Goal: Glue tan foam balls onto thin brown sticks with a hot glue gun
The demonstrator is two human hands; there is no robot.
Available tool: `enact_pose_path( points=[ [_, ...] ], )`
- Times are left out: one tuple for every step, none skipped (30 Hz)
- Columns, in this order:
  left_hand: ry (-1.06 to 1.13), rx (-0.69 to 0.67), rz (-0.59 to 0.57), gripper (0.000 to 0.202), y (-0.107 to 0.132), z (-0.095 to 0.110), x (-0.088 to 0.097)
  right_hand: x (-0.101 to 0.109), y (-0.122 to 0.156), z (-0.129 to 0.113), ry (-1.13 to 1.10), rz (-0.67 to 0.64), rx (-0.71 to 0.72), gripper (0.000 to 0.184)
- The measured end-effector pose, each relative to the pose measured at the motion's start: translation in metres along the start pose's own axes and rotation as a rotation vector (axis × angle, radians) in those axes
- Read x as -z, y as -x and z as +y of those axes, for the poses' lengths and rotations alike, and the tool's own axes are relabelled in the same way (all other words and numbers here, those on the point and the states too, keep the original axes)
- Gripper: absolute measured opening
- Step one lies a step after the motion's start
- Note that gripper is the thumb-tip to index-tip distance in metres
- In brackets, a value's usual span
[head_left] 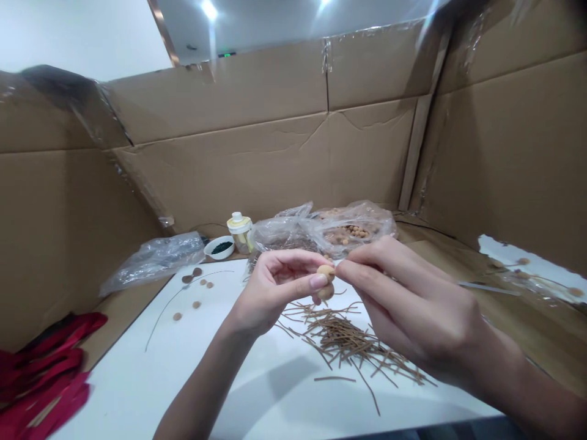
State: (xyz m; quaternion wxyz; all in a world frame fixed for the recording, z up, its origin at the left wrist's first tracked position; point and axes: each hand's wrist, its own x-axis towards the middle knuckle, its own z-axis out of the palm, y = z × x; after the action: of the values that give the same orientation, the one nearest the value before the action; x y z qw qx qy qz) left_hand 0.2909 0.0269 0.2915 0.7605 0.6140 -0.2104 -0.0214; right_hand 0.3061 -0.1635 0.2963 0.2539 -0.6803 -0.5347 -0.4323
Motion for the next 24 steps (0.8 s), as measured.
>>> enact_pose_path(
  points=[
    [0.002,0.003,0.000,0.009,0.0001,0.0001,-0.0002,0.0008,-0.0006,-0.0003,0.001,-0.007,0.010,0.021],
    [0.005,0.006,0.000,0.009,0.0002,0.0002,-0.0004,0.0015,-0.0013,-0.0007,0.000,-0.006,0.016,0.023],
    [0.009,0.010,0.002,0.009,0.0002,0.0002,-0.0006,0.0022,-0.0020,-0.0010,-0.006,-0.012,0.016,0.024],
    [0.011,0.015,0.004,0.009,0.0003,0.0002,-0.0007,0.0028,-0.0028,-0.0012,-0.013,-0.019,0.013,0.025],
    [0.011,0.021,0.007,0.009,0.0004,0.0001,-0.0008,0.0033,-0.0035,-0.0015,-0.017,-0.030,0.009,0.026],
    [0.010,0.027,0.011,0.009,0.0005,0.0000,-0.0008,0.0037,-0.0042,-0.0017,-0.014,-0.039,0.005,0.028],
    [0.008,0.034,0.016,0.009,0.0007,-0.0001,-0.0008,0.0040,-0.0047,-0.0020,-0.009,-0.049,0.005,0.028],
    [0.005,0.039,0.022,0.009,0.0009,-0.0002,-0.0008,0.0042,-0.0049,-0.0023,-0.005,-0.061,0.007,0.029],
    [0.000,0.044,0.029,0.009,0.0011,-0.0003,-0.0008,0.0046,-0.0050,-0.0028,0.000,-0.066,0.014,0.029],
    [-0.005,0.048,0.039,0.010,0.0013,-0.0003,-0.0008,0.0049,-0.0049,-0.0034,0.000,-0.069,0.014,0.029],
    [-0.012,0.051,0.050,0.010,0.0016,-0.0004,-0.0007,0.0053,-0.0047,-0.0041,-0.004,-0.075,0.013,0.029],
    [-0.018,0.054,0.060,0.011,0.0018,-0.0005,-0.0006,0.0057,-0.0045,-0.0050,-0.010,-0.077,0.014,0.029],
    [-0.022,0.055,0.068,0.011,0.0020,-0.0006,-0.0005,0.0059,-0.0044,-0.0058,-0.019,-0.082,0.014,0.028],
    [-0.025,0.057,0.073,0.012,0.0022,-0.0008,-0.0004,0.0061,-0.0044,-0.0067,-0.027,-0.085,0.012,0.028],
    [-0.028,0.060,0.075,0.013,0.0024,-0.0010,-0.0002,0.0061,-0.0046,-0.0075,-0.032,-0.090,0.011,0.028],
    [-0.030,0.064,0.076,0.013,0.0025,-0.0012,-0.0001,0.0061,-0.0048,-0.0082,-0.033,-0.096,0.008,0.028],
    [-0.031,0.068,0.077,0.013,0.0026,-0.0014,0.0001,0.0061,-0.0051,-0.0087,-0.029,-0.101,0.008,0.029],
    [-0.031,0.070,0.076,0.013,0.0027,-0.0015,0.0003,0.0060,-0.0052,-0.0090,-0.023,-0.104,0.007,0.029],
    [-0.030,0.068,0.073,0.012,0.0028,-0.0017,0.0004,0.0061,-0.0052,-0.0090,-0.017,-0.103,0.010,0.029],
    [-0.030,0.064,0.067,0.011,0.0027,-0.0018,0.0005,0.0064,-0.0050,-0.0088,-0.010,-0.100,0.013,0.028],
    [-0.030,0.057,0.059,0.010,0.0026,-0.0018,0.0006,0.0067,-0.0045,-0.0083,-0.007,-0.095,0.016,0.026],
    [-0.029,0.051,0.051,0.009,0.0024,-0.0018,0.0006,0.0072,-0.0038,-0.0075,-0.005,-0.088,0.013,0.024],
    [-0.029,0.046,0.046,0.009,0.0022,-0.0018,0.0005,0.0079,-0.0029,-0.0064,-0.010,-0.084,0.002,0.022],
    [-0.028,0.044,0.045,0.009,0.0020,-0.0017,0.0004,0.0085,-0.0020,-0.0052,-0.018,-0.080,-0.020,0.021]
  ],
)
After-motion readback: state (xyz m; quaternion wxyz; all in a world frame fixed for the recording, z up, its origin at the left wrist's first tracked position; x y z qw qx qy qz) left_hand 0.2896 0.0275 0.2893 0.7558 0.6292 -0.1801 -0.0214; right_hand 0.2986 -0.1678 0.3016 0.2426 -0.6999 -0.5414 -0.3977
